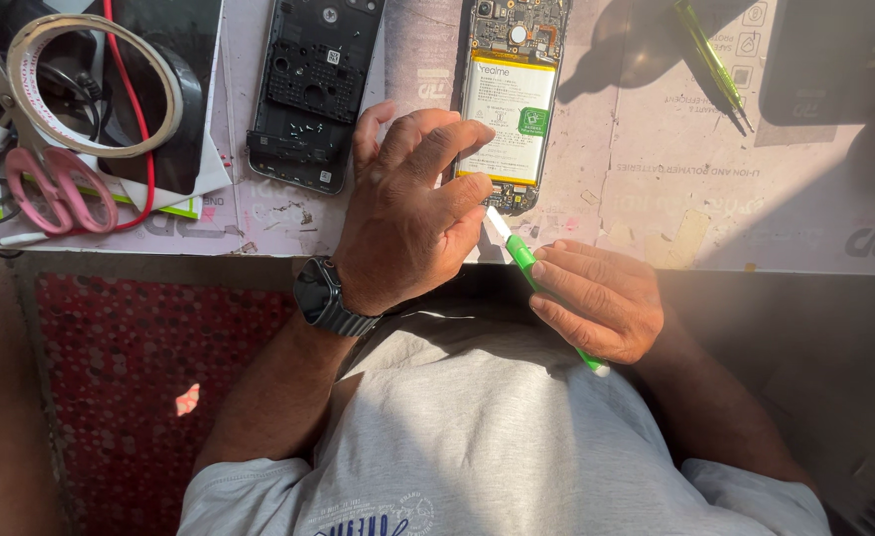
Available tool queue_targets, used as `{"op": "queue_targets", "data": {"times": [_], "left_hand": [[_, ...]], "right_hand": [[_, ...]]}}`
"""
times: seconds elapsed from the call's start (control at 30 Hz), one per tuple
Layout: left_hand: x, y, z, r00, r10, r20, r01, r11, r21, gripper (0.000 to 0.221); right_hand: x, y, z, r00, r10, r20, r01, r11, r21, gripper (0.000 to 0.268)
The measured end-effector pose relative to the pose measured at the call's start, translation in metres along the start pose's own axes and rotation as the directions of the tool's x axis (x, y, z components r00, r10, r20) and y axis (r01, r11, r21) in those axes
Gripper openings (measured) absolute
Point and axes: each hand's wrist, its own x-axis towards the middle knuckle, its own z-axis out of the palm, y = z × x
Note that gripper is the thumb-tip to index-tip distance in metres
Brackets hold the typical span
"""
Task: The person uses a green precision screwdriver to remove screws from the bottom edge of a disassembled smartphone. The phone's back cover is removed and placed nearby. The person works methodically along the lower frame, unscrewing fasteners one by one.
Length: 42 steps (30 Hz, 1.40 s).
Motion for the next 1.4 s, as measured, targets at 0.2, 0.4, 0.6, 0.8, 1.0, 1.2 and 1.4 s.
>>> {"op": "queue_targets", "data": {"times": [0.2, 0.4, 0.6, 0.8, 1.0, 1.2, 1.4], "left_hand": [[0.001, -0.001, 0.000, 1.000, 0.005, 0.007, -0.005, 1.000, -0.014, 0.019], [0.002, 0.002, 0.001, 1.000, -0.005, 0.003, 0.005, 1.000, 0.020, 0.019], [0.001, 0.001, 0.001, 1.000, -0.006, 0.007, 0.006, 1.000, 0.007, 0.021], [0.002, 0.001, 0.001, 1.000, -0.010, 0.012, 0.010, 1.000, 0.012, 0.022], [0.000, 0.000, 0.002, 1.000, -0.009, 0.014, 0.009, 1.000, 0.017, 0.021], [0.000, 0.000, 0.003, 1.000, -0.012, 0.017, 0.012, 1.000, 0.002, 0.023], [0.004, 0.002, -0.001, 1.000, -0.017, 0.025, 0.017, 1.000, -0.003, 0.025]], "right_hand": [[-0.008, -0.001, -0.004, 0.999, 0.036, -0.009, -0.036, 0.998, 0.058, 0.032], [-0.025, -0.007, -0.003, 0.984, 0.142, -0.109, -0.137, 0.989, 0.047, 0.033], [-0.033, -0.016, -0.001, 0.919, 0.325, -0.225, -0.310, 0.945, 0.100, 0.042], [-0.030, -0.013, 0.005, 0.880, 0.348, -0.325, -0.332, 0.938, 0.103, 0.040], [-0.025, -0.020, 0.004, 0.855, 0.398, -0.334, -0.368, 0.917, 0.150, 0.038], [-0.016, -0.014, -0.003, 0.894, 0.365, -0.261, -0.341, 0.931, 0.131, 0.040], [-0.006, -0.012, -0.006, 0.913, 0.339, -0.226, -0.314, 0.939, 0.140, 0.046]]}}
